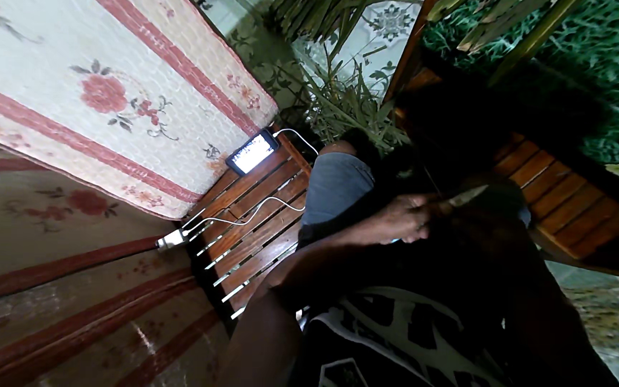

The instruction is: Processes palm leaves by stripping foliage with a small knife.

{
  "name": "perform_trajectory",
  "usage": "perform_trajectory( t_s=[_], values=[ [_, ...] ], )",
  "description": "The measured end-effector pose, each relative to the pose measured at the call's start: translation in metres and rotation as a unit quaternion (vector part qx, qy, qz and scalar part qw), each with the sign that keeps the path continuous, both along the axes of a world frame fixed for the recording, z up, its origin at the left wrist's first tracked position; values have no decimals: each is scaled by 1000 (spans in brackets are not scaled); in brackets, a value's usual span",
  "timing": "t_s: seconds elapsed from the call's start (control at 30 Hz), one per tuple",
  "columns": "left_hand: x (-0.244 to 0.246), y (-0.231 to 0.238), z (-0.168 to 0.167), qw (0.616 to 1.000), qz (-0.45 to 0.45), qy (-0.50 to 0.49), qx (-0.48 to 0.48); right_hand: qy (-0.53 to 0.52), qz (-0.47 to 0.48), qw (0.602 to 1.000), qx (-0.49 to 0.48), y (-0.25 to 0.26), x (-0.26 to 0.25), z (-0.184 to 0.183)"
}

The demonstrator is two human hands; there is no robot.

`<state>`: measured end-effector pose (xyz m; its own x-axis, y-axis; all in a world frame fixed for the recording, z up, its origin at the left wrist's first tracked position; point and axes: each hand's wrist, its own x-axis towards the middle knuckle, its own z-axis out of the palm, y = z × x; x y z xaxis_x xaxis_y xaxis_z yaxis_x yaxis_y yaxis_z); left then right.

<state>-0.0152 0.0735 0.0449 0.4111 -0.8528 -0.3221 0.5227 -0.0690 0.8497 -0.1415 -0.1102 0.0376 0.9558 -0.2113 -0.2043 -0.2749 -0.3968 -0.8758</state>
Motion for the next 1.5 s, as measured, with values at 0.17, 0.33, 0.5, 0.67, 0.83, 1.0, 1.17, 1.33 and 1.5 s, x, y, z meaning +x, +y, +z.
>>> perform_trajectory(
  t_s=[0.17,0.33,0.5,0.67,0.83,1.0,1.17,1.33,1.5],
  values=[
    [49,21,10,992,119,27,-8,-7,21,997,-73,-4,-9,9],
    [97,48,18,968,247,-24,-31,16,-7,996,-85,-25,-32,-13],
    [67,28,-1,958,287,-2,-22,32,-50,995,-83,-19,-26,-8],
    [-8,-6,-12,998,15,-42,32,19,-52,998,-35,4,-5,13],
    [20,3,2,994,96,49,5,34,5,998,-55,-3,-7,8],
    [98,41,9,940,337,24,-59,21,5,999,-49,-24,-30,-19],
    [52,26,-15,970,241,32,-30,57,-68,996,-19,-8,-14,4],
    [-6,-5,-7,999,22,-27,-7,2,-12,1000,2,-8,1,-21],
    [23,2,-13,988,149,19,-27,40,9,999,-32,-3,1,5]
  ],
)
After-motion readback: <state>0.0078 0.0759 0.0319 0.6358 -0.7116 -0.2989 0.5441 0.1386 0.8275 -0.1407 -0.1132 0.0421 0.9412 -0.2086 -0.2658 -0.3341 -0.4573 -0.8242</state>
